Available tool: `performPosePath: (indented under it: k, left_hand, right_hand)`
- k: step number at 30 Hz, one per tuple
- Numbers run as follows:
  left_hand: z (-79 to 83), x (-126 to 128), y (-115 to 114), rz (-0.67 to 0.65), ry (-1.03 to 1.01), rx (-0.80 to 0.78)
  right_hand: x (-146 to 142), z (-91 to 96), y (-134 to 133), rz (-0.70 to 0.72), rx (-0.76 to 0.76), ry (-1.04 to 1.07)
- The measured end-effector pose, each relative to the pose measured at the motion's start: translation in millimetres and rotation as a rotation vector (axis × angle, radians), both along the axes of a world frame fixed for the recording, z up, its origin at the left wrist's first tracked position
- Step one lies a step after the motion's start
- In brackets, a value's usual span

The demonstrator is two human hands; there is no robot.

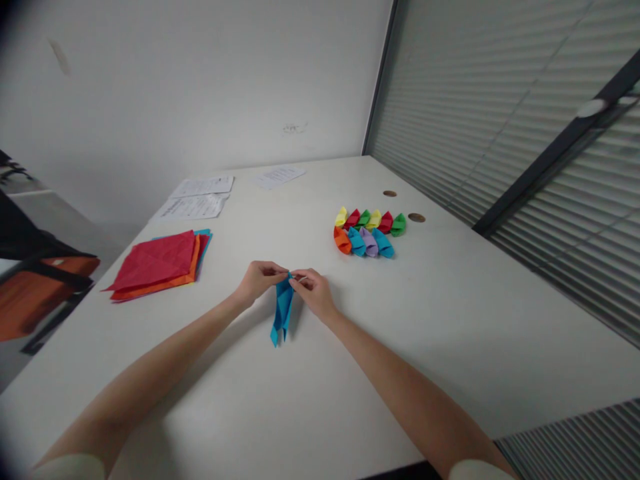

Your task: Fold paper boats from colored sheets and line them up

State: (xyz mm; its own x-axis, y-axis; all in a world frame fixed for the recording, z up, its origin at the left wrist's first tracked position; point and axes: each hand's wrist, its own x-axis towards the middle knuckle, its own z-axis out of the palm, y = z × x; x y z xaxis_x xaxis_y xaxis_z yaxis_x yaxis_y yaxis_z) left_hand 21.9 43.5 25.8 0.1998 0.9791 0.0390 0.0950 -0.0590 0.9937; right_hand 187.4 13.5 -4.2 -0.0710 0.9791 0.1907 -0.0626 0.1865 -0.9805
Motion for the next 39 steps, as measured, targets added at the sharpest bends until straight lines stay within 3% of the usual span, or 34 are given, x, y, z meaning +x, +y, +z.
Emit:
performPosePath:
  k: [19,25,31,39]
  left_hand:
    - [-1.8,4.4,-5.4,0.053,0.137,0.182]
    - [-3.7,4.8,-5.7,0.069,0.118,0.165]
    - [-2.9,2.5,-4.1,-0.001,0.187,0.147]
    - [-1.8,4.5,-6.3,0.032,0.271,0.181]
  right_hand:
    - [-0.7,-0.4,0.9,-0.013,0.002,-0.003]
    - [-1.1,0.4,0.1,-0.024,0.017,0.008]
    - [-0.6,-1.0,0.1,-0.014,-0.019,0.031]
    - [-1.1,3.0,0.4,-0.024,-0.049,0.032]
